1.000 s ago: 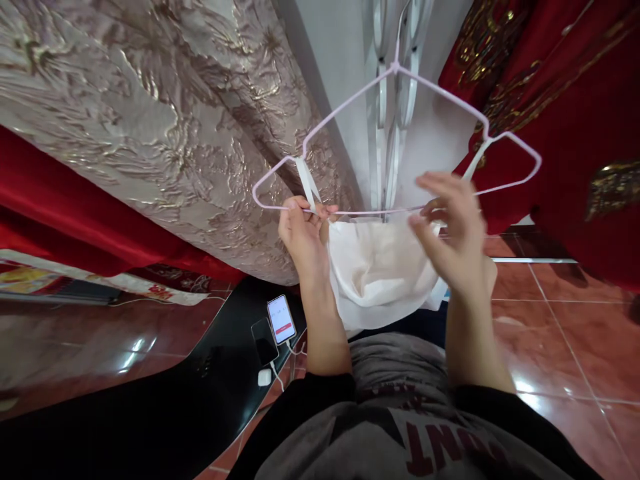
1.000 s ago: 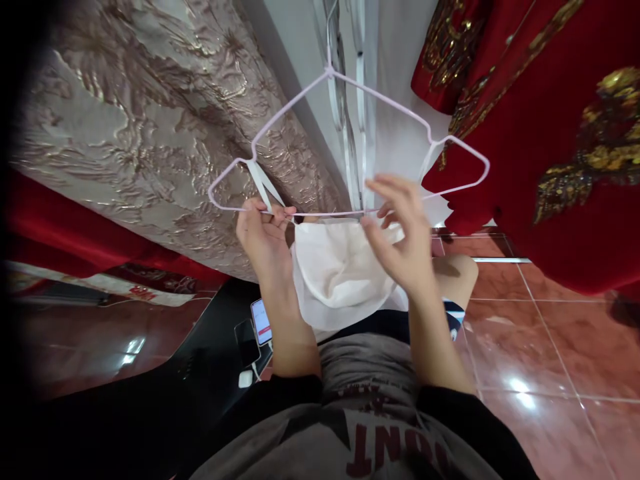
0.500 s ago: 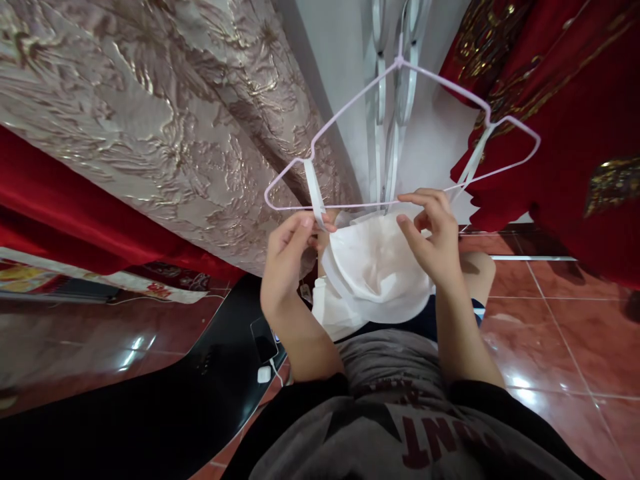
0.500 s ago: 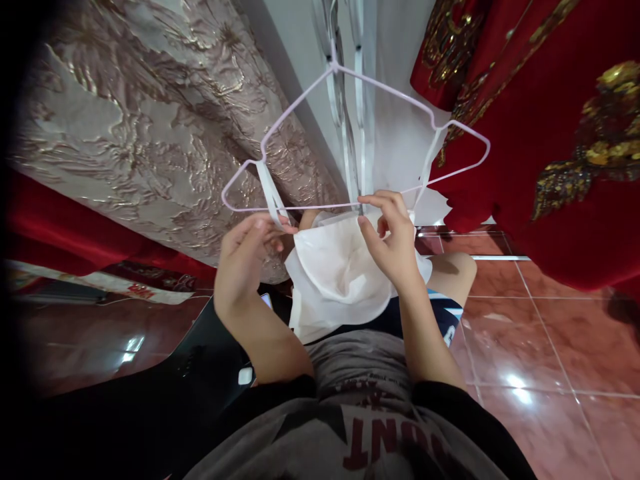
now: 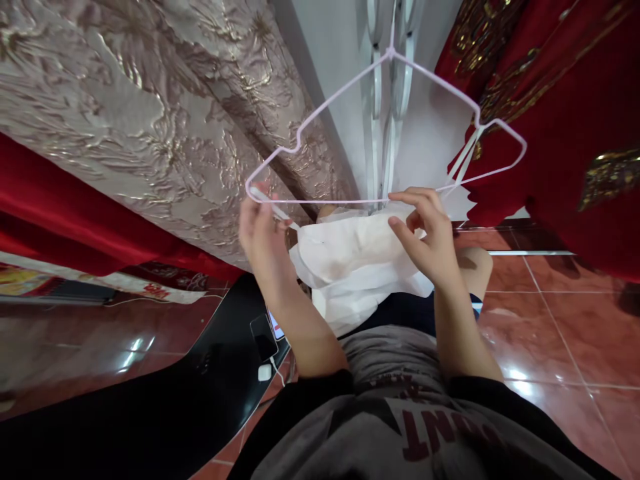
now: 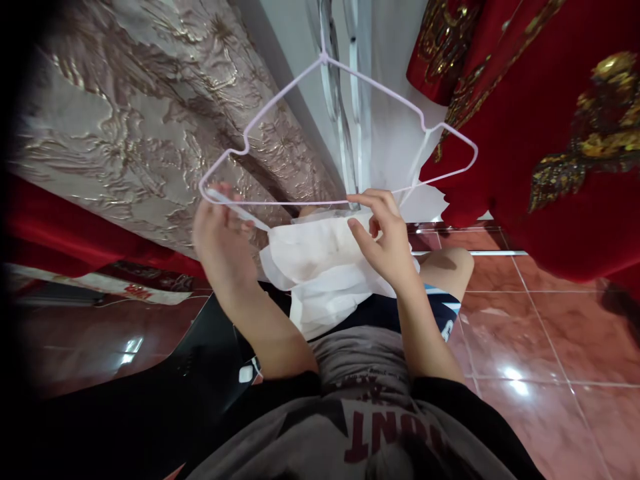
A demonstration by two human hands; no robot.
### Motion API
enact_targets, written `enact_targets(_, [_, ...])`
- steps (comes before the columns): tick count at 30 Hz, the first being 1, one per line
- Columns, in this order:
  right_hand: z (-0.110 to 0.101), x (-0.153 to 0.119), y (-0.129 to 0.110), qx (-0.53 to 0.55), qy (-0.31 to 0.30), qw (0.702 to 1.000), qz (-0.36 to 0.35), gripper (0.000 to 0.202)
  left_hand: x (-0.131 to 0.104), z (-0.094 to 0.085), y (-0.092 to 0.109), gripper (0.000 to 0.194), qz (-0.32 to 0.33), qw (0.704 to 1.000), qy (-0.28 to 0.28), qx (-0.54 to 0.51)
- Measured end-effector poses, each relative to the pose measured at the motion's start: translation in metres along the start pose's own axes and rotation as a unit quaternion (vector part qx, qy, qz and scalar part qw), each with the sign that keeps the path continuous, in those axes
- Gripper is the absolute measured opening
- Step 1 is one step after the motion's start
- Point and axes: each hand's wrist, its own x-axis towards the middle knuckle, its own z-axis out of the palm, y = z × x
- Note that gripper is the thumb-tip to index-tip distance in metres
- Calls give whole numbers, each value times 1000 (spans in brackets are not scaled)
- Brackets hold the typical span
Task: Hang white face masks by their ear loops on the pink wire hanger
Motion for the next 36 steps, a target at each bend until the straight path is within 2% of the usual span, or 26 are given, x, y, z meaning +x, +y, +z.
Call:
enact_targets(1, [3, -1, -2, 6, -2, 1000, -3, 30, -5, 6, -4, 15, -24, 999, -21, 2])
enact_targets(3, [8, -3, -5, 19, -8, 1000, -7, 33, -16, 24, -9, 29, -60, 995, -79, -21])
enact_targets(5, [12, -6, -7, 26, -3, 1000, -14, 34, -27, 42, -12, 32, -69, 992, -104, -36])
enact_targets(6, [12, -8, -6, 28, 24, 999, -20, 32, -30, 49, -13, 33, -66, 991, -105, -40])
enact_targets(8, [8, -11, 3, 38, 138, 989, -32, 26, -33, 58, -15, 33, -58, 992, -101, -45])
enact_targets(10, [-1, -13, 18, 61, 277, 959, -26, 27, -32, 60, -16, 34, -54, 993, -97, -44])
enact_targets(11, [-6, -12, 26, 73, 316, 946, -10, 30, -30, 60, -17, 35, -54, 993, -97, -43])
enact_targets(12, [-12, -11, 34, 84, 322, 943, 12, 35, -29, 59, -17, 36, -53, 993, -97, -44])
enact_targets(13, [-17, -10, 40, 95, 302, 948, 35, 40, -28, 59, -17, 36, -51, 993, -97, -48])
enact_targets(16, [-28, -7, 45, 109, 202, 971, 74, 41, -27, 60, -17, 37, -39, 993, -91, -66])
enact_targets(22, [-33, -1, 13, 96, 147, 982, 63, 12, -24, 60, -15, 39, -32, 996, -77, -44])
enact_targets(26, [-33, 11, -7, 100, 84, 989, 70, 22, -20, 55, -16, 38, -30, 996, -76, -32])
enact_targets(29, [-32, 29, -14, 102, 113, 988, 33, 24, -18, 53, -18, 37, -31, 997, -73, -23])
enact_targets(31, [-36, 44, -10, 87, 159, 983, -32, 28, -17, 53, -19, 37, -28, 996, -79, -28])
enact_targets(34, [-52, 62, 11, 28, 196, 973, -120, 46, -17, 53, -22, 38, -15, 994, -97, -46])
enact_targets(36, [-64, 63, 30, -9, 226, 966, -127, 61, -19, 54, -25, 38, -8, 993, -103, -58])
